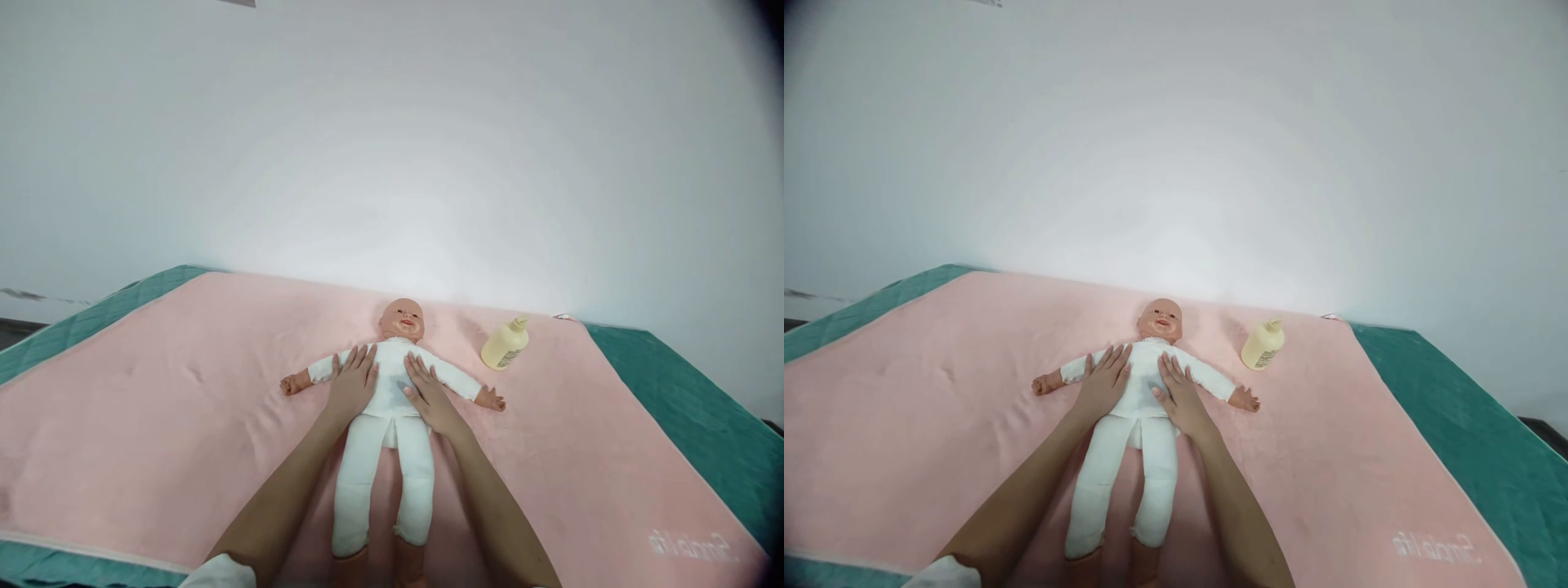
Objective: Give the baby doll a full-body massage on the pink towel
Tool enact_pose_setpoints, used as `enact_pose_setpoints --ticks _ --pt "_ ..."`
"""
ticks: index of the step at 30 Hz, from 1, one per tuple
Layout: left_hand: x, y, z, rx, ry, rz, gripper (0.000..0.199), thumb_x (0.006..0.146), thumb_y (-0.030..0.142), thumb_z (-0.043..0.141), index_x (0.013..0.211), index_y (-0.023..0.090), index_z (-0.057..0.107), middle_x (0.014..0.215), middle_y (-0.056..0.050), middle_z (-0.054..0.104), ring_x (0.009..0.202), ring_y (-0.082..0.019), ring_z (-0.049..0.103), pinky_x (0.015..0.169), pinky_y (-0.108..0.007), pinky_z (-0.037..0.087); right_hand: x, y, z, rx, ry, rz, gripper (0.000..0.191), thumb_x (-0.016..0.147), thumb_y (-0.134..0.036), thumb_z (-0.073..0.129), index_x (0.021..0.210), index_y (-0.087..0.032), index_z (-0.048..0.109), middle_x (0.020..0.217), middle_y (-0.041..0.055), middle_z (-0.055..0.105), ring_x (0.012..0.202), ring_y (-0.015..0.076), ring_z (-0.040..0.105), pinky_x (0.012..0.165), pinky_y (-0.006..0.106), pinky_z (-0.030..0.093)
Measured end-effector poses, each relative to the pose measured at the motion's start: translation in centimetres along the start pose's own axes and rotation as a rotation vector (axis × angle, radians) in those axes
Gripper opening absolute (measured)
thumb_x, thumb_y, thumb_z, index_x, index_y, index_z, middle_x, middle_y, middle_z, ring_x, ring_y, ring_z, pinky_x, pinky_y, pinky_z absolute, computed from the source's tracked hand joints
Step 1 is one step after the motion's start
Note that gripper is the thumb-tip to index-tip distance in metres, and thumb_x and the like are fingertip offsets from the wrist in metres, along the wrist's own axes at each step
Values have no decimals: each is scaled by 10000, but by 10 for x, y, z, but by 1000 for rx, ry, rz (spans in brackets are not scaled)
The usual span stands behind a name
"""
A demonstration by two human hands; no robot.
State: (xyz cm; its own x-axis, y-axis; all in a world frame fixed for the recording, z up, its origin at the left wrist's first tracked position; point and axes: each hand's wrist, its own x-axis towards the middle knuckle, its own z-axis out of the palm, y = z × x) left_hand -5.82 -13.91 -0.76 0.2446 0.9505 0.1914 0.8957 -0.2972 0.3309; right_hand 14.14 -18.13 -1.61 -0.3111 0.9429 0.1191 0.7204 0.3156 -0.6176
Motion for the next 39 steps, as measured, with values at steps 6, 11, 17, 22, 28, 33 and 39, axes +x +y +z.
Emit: enact_pose_setpoints --ticks 6,11,17,22,28,33,39 --pt "-1 1 -2 -5 3 -2 511 979 333 247 1453 203 389 1501 -68 389 1422 -249 296 1160 -580 87 0 6 3 -34 31 63 650 966 -561 251 1519 -268 72 1589 57 119 1480 228 62 1179 555 50" --pt "-1 1 0 -4 8 -2 508 977 337 254 1452 218 390 1497 -68 397 1420 -251 302 1158 -582 100 0 9 5 -72 50 104 660 964 -568 232 1522 -255 69 1588 71 120 1480 238 81 1174 570 35" --pt "-1 0 0 -20 -1 -13 509 978 340 249 1458 235 380 1503 -62 387 1420 -248 301 1159 -579 86 0 8 5 -113 59 184 742 943 -618 196 1525 -170 89 1588 106 83 1483 250 74 1170 575 5" --pt "-1 0 -1 -16 1 -6 516 979 349 243 1461 223 374 1501 -65 390 1420 -250 301 1160 -578 89 -2 4 6 -147 84 266 785 930 -645 193 1521 -132 137 1585 121 112 1480 281 90 1161 592 -10" --pt "0 -1 1 -13 10 -3 512 978 349 246 1463 245 372 1499 -60 397 1416 -251 310 1159 -580 92 -3 -1 7 -187 110 367 839 917 -668 173 1507 -71 188 1569 155 170 1474 310 120 1150 605 -47" --pt "0 -2 3 -17 8 1 518 979 354 238 1467 237 366 1502 -60 392 1417 -255 307 1158 -586 88 -3 -2 7 -214 128 387 872 911 -677 155 1497 -33 203 1558 191 182 1474 310 124 1155 593 -39" --pt "0 -3 4 -18 11 4 516 980 360 242 1467 241 362 1504 -61 390 1419 -248 303 1159 -577 82 -3 -2 7 -233 120 400 880 914 -671 172 1491 -7 196 1557 201 177 1474 312 113 1160 588 -33"
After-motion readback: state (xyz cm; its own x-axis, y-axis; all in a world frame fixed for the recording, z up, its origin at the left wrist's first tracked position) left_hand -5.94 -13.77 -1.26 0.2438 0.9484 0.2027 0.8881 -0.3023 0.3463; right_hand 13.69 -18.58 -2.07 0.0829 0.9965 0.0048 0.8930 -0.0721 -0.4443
